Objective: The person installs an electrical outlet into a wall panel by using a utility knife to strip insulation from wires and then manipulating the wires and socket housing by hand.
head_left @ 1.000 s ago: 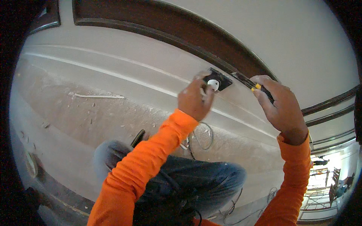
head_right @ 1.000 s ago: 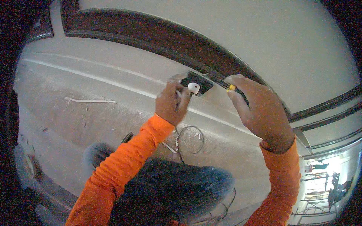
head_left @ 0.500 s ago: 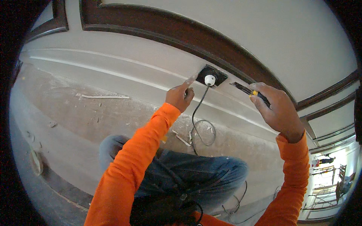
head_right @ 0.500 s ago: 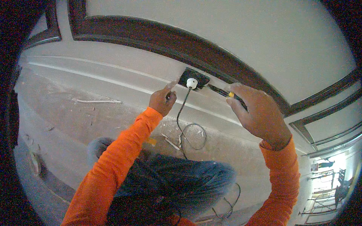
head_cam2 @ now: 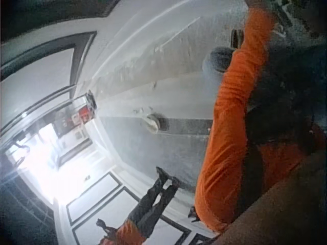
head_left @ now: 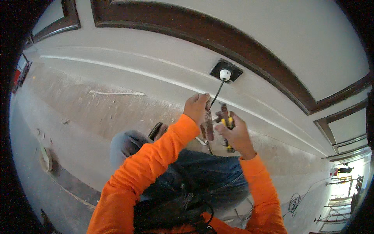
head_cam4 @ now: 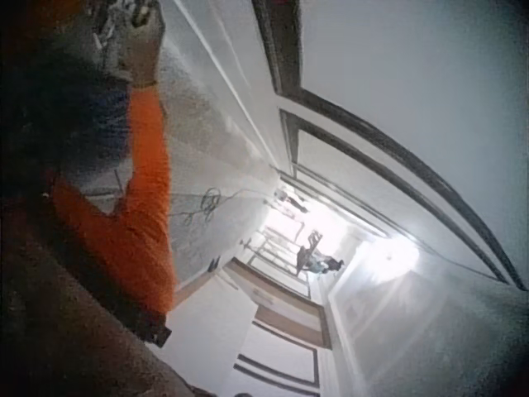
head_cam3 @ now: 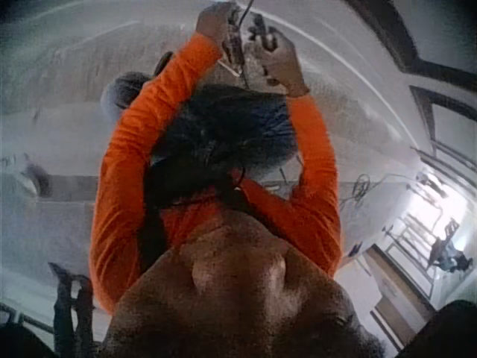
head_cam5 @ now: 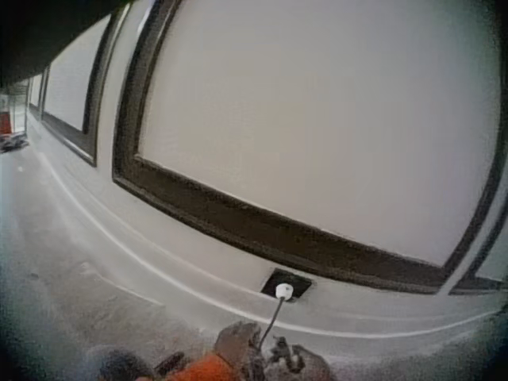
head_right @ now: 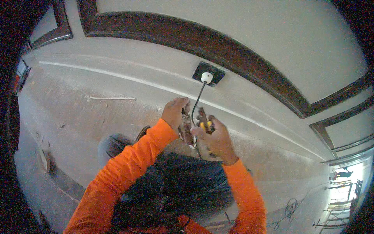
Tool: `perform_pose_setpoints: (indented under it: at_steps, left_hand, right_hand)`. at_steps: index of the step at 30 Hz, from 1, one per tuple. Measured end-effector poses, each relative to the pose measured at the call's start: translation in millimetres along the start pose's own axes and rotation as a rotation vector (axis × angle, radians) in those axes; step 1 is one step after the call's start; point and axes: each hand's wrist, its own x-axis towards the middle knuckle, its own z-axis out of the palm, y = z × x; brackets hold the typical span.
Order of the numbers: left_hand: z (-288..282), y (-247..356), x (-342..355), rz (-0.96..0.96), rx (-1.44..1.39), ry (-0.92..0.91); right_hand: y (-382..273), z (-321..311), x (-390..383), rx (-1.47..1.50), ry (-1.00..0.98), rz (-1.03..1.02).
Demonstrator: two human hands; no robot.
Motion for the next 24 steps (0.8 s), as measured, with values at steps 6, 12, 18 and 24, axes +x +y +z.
perform_pose_setpoints:
  at_steps: [6, 12, 18, 24]
  left_hand:
    - [-11.1, 9.3, -5.5, 0.197, 0.119, 0.065]
    - [-13.4, 3.4, -11.8, 0.072, 0.106, -0.407]
    - [-12.8, -2.1, -8.6, 0.16, 0.174, -0.292]
    - [-9.9, -1.5, -21.1, 0.045, 0.286, -0.158]
  right_hand:
    - [-13.0, 10.5, 9.1, 0.308, 0.096, 0.15]
    - [-3.1, 3.7, 14.1, 0.458, 0.089, 0.022]
    - [-1.8, 12.0, 12.0, 0.51, 0.171, 0.046]
    - [2.7, 25.1, 14.0, 0.436, 0.239, 0.067]
